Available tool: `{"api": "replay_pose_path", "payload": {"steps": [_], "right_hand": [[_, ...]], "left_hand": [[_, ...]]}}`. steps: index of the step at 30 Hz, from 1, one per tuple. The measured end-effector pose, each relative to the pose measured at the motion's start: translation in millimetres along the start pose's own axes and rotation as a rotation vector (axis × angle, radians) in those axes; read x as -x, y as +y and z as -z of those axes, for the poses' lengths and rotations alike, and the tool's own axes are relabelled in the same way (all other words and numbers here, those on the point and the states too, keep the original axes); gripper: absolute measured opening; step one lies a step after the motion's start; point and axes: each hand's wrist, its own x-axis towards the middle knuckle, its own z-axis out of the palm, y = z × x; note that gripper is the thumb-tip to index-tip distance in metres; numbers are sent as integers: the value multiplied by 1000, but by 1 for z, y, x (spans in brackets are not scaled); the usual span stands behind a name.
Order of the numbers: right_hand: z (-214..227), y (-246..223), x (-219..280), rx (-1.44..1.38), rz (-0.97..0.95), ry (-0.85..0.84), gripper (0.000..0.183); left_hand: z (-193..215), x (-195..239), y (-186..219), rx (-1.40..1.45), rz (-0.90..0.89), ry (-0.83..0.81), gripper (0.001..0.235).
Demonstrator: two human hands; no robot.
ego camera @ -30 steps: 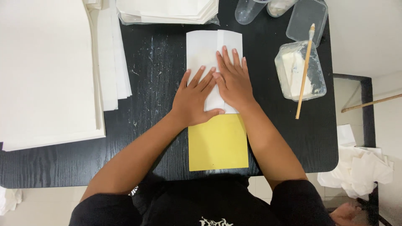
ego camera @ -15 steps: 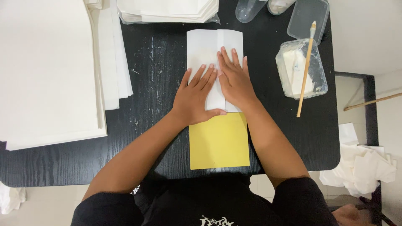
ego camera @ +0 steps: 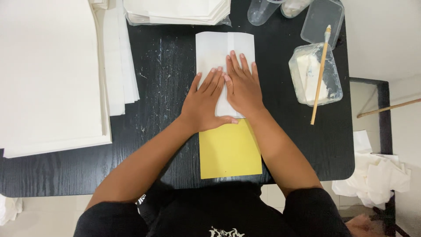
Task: Folding paper around a template and applying glue with a brush to assemble a paper bag.
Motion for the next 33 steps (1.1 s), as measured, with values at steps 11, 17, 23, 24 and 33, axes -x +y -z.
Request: {"api": "replay_pose_path", "payload": {"steps": [11,17,23,24,33], "right_hand": [[-13,7,0,178,64,156,55],[-11,5,0,150,37,127,55],[-11,8,-3,-18,3,74,56],[-10,9,-2,-47,0,85,55],[-10,26,-10,-406,-13,147,50]], "left_hand": [[-9,-61,-78,-70,136,238,100],[-19,-50,-69,-186,77,289,107],[-33,11,-14,-157,136,229,112],[-34,18,-6,-105,157,187,115],[-9,-5,16,125,331,35,148]]}}
